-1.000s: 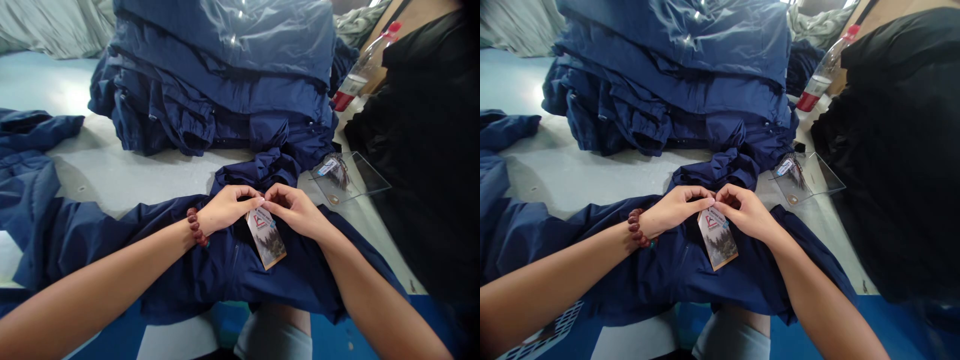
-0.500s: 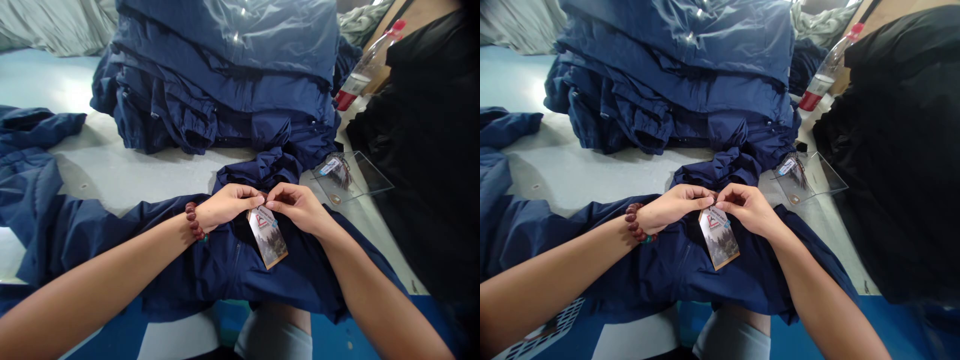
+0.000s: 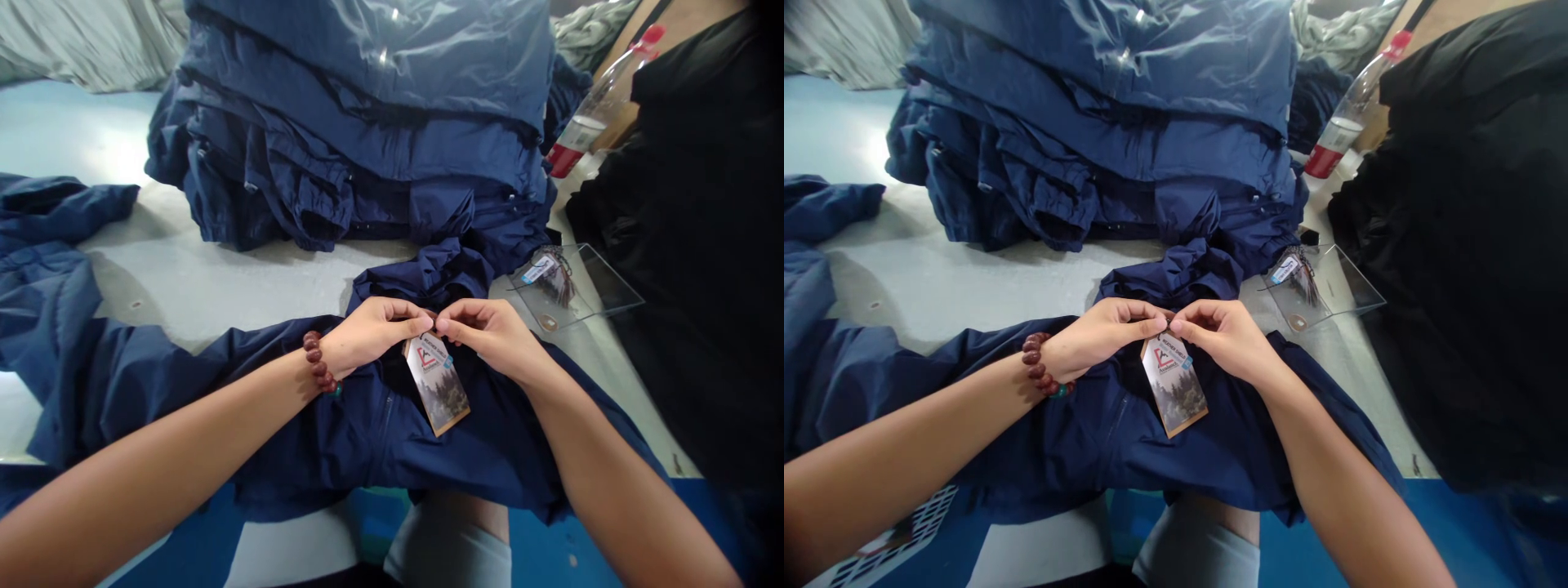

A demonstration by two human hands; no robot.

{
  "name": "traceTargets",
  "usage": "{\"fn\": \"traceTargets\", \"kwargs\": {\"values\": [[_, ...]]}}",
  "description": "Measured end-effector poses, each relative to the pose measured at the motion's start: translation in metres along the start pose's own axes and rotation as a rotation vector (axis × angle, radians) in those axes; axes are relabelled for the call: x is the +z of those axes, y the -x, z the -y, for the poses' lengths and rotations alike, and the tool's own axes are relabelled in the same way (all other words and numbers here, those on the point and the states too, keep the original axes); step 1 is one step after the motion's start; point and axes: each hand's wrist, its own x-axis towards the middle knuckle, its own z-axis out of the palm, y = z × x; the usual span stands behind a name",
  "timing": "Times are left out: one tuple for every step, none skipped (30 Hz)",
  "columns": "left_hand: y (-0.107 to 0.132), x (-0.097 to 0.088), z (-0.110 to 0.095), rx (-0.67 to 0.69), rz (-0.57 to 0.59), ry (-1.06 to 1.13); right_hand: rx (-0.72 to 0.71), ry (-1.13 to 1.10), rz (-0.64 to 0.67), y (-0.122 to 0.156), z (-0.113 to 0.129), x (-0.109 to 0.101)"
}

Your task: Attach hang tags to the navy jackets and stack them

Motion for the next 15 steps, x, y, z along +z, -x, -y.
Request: {"fn": "traceTargets", "kwargs": {"values": [[0.0000, 0.0002, -0.0001, 0.001, -0.006, -0.004, -0.004, -0.001, -0.006, -0.0006, -0.0013, 0.0007], [0.0000, 0.0004, -0.0003, 0.002, -0.010, -0.008, -0.009, 0.000, -0.008, -0.0011, -0.0025, 0.0013], [0.0001, 0.0007, -0.0006, 0.003, -0.016, -0.011, -0.015, 0.001, -0.007, -0.0017, -0.0034, 0.0018], [0.0003, 0.0009, -0.0009, 0.001, -0.022, -0.014, -0.019, 0.003, -0.004, -0.0021, -0.0040, 0.0021], [0.0003, 0.0012, -0.0012, -0.003, -0.027, -0.014, -0.022, 0.003, 0.000, -0.0024, -0.0042, 0.0023], [0.0004, 0.0014, -0.0015, -0.009, -0.032, -0.012, -0.025, 0.004, 0.003, -0.0025, -0.0041, 0.0025], [0.0004, 0.0017, -0.0018, -0.016, -0.035, -0.009, -0.029, 0.005, 0.003, -0.0025, -0.0038, 0.0027], [0.0004, 0.0019, -0.0022, -0.021, -0.036, -0.006, -0.034, 0.008, 0.002, -0.0023, -0.0033, 0.0030], [0.0004, 0.0020, -0.0026, -0.024, -0.035, -0.004, -0.041, 0.015, -0.002, -0.0020, -0.0027, 0.0033], [0.0004, 0.0022, -0.0032, -0.027, -0.034, -0.004, -0.048, 0.023, -0.007, -0.0017, -0.0022, 0.0037], [0.0006, 0.0022, -0.0038, -0.030, -0.033, -0.005, -0.055, 0.033, -0.013, -0.0014, -0.0017, 0.0042], [0.0008, 0.0022, -0.0045, -0.032, -0.033, -0.006, -0.063, 0.048, -0.020, -0.0011, -0.0014, 0.0048], [0.0011, 0.0021, -0.0051, -0.033, -0.033, -0.007, -0.073, 0.068, -0.032, -0.0009, -0.0011, 0.0054], [0.0015, 0.0018, -0.0057, -0.035, -0.032, -0.009, -0.087, 0.095, -0.050, -0.0008, -0.0009, 0.0060], [0.0019, 0.0015, -0.0061, -0.035, -0.032, -0.012, -0.107, 0.130, -0.075, -0.0008, -0.0007, 0.0066]]}}
